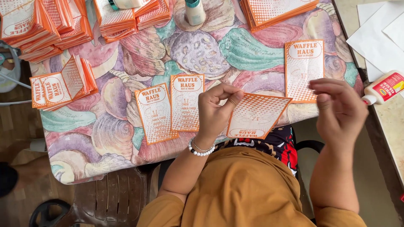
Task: Applying glue to paper templates and folding them to assemble paper bags at a workstation.
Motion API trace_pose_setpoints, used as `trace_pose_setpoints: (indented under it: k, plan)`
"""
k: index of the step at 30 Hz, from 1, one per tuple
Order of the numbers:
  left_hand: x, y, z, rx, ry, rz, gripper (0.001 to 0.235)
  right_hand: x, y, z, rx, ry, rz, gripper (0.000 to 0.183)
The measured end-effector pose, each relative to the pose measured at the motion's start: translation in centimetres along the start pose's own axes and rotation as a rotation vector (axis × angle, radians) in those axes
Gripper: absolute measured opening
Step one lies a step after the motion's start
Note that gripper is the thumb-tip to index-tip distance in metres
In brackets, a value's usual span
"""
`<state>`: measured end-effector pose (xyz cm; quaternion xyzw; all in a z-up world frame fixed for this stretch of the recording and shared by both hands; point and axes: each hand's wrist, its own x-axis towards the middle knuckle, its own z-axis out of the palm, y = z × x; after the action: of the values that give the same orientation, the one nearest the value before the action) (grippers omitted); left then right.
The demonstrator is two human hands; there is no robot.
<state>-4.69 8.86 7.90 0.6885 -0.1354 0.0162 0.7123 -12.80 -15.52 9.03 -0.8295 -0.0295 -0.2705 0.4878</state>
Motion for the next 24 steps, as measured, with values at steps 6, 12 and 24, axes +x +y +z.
trace_pose_setpoints:
  k: [6, 12, 24]
  plan:
    - [-0.1, -0.7, 0.7, -0.050, -0.017, -0.053, 0.008, -1.0, 0.6, 4.3, 0.296, 0.007, 0.231, 0.019]
    - [-1.0, -0.8, 0.7, -0.001, 0.001, -0.015, 0.010, -0.8, 2.0, 3.7, 0.231, 0.027, 0.326, 0.006]
    - [-0.8, -2.6, 0.5, -0.286, 0.184, -0.055, 0.009, 0.9, 0.5, 2.5, 0.290, -0.176, 0.184, 0.056]
